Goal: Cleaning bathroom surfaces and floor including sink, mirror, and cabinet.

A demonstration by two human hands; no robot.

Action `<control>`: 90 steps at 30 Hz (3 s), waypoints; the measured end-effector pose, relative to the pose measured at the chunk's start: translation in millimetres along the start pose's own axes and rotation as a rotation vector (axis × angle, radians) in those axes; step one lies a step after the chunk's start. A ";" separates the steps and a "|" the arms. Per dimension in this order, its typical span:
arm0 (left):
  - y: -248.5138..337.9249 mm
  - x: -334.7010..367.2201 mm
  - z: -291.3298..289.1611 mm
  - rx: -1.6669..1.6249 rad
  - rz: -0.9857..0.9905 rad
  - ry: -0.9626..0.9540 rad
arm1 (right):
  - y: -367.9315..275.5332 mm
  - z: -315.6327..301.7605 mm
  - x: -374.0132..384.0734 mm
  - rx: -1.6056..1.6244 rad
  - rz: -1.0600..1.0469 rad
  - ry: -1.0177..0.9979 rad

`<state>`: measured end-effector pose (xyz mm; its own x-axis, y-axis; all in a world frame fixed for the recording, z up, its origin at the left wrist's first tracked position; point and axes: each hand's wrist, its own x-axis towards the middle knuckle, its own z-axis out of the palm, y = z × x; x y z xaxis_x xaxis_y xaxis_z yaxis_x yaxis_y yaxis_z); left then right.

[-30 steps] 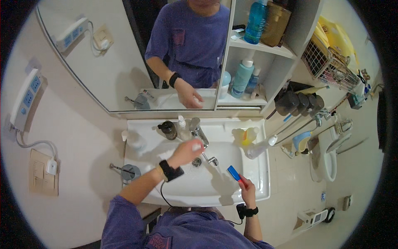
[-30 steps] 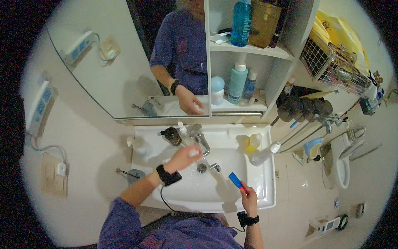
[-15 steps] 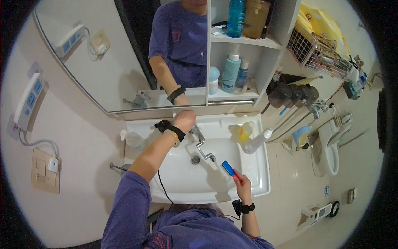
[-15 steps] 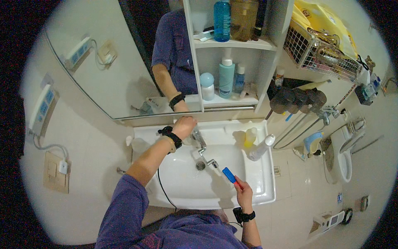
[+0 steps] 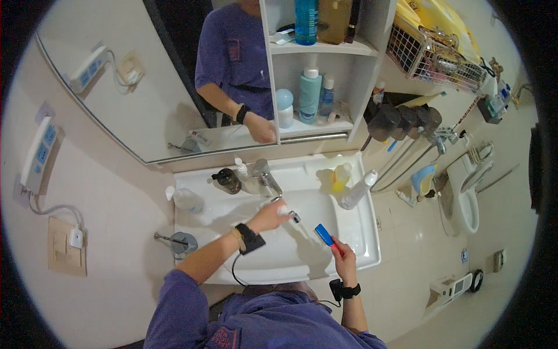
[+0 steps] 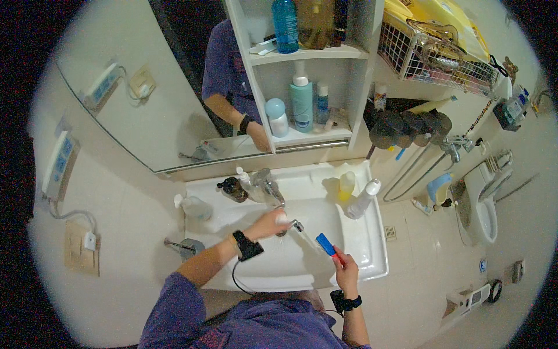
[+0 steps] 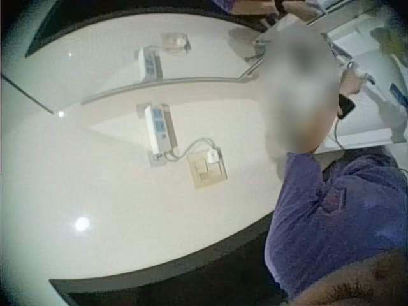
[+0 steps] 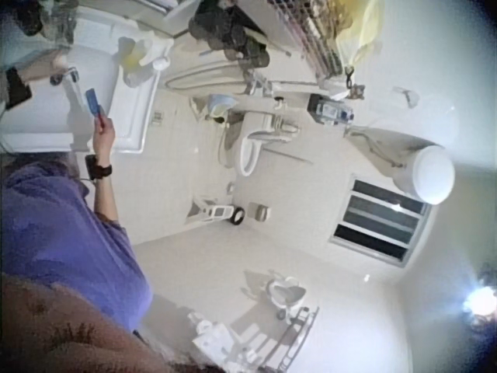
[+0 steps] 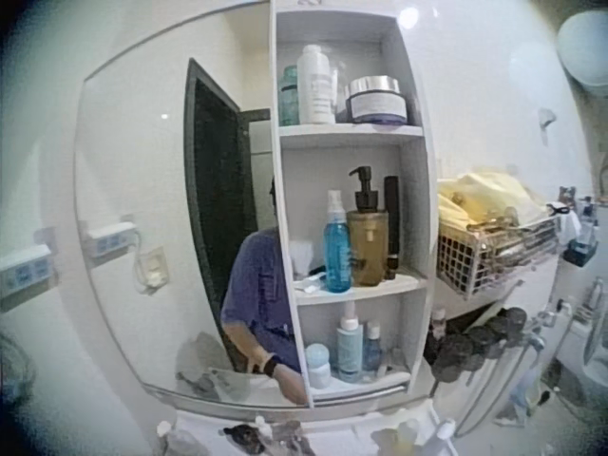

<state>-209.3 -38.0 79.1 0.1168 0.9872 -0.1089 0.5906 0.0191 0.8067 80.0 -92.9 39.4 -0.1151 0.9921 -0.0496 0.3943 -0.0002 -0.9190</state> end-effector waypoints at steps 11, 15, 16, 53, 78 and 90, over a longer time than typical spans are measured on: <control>-94.2 18.1 153.1 -1.614 -0.760 -0.094 | -7.3 -16.3 -19.1 -0.019 0.164 -0.071; -82.7 35.6 175.2 -1.866 -0.647 -0.052 | -3.4 -24.9 -23.8 -0.038 0.180 -0.061; -83.5 37.7 179.3 -1.868 -0.656 -0.066 | -1.8 -26.6 -24.1 -0.043 0.190 -0.052; -54.6 50.1 148.9 -0.728 -0.377 0.190 | 69.2 -12.3 -19.6 -0.633 0.336 0.577; -15.3 55.3 128.9 -1.014 -0.478 -0.069 | 62.8 15.7 -8.9 -0.610 0.289 0.426; -13.3 57.6 119.4 -1.050 -0.447 -0.097 | 87.0 -77.2 -50.8 -0.794 0.355 0.248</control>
<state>-115.1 -0.3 -7.3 0.1521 0.8435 -0.5152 -0.3585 0.5329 0.7665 190.5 -133.7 -7.8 0.2970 0.9488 -0.1081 0.8930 -0.3160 -0.3205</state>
